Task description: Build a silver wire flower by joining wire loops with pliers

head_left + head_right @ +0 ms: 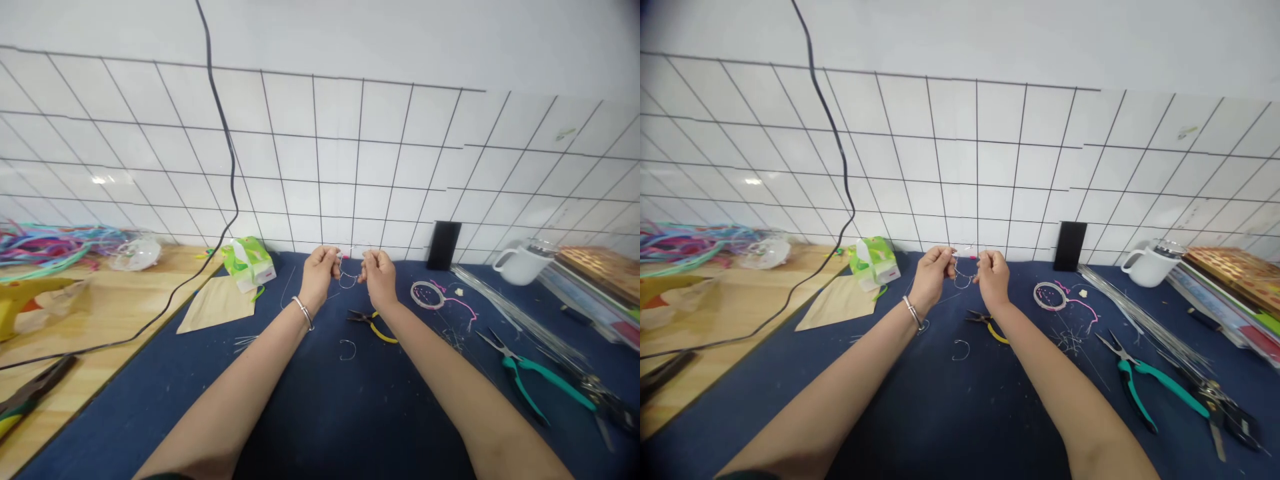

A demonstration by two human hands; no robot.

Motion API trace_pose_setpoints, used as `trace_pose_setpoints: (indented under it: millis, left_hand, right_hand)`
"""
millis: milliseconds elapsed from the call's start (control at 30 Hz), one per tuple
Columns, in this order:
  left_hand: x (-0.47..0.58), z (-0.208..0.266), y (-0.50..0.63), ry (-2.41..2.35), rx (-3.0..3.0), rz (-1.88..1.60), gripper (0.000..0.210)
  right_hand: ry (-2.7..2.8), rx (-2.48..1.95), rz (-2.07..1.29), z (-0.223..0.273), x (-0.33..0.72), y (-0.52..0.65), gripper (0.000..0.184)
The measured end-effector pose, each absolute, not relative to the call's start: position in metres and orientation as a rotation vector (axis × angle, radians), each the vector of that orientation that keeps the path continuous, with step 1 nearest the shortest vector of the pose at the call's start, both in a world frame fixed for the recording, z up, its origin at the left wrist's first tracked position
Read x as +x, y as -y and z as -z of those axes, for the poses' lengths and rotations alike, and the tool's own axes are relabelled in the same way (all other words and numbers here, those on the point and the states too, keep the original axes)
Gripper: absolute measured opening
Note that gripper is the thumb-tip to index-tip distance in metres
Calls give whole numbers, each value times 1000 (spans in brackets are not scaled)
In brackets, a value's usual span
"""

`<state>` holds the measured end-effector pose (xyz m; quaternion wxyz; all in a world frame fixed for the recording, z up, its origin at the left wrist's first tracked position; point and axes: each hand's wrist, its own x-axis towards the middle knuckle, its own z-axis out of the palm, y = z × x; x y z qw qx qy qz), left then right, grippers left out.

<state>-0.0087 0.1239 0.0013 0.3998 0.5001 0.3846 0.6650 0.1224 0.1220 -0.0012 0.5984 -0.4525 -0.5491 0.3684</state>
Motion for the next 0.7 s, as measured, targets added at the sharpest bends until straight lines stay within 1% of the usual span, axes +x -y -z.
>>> trace_pose_setpoints:
  millis: [100,200,333,433,567,700]
  left_hand:
    - [-10,1,-126,-1011,1268,-1678,26]
    - [-8,5,-125,-991,1318,-1594,29]
    - [0,9,-118,-926,1368,-1413,31]
    - [8,10,-107,-867,1431,-1212,29]
    - [16,12,-86,-811,1514,-955,24]
    - [17,18,-62,-803,1554,-806,23]
  right_hand:
    - [1201,-996,-916,8,117,-119,26]
    - [1150,-997,-1018,14,118,-107,25]
    - [1239,-1073,-1176,20,138,-79,23]
    - [1288,-1144,-1232,25,163,-50,22]
    - [1328,-1231,-1162,32,191,-14,26]
    - [1419,-1263,-1106,38,201,7,22]
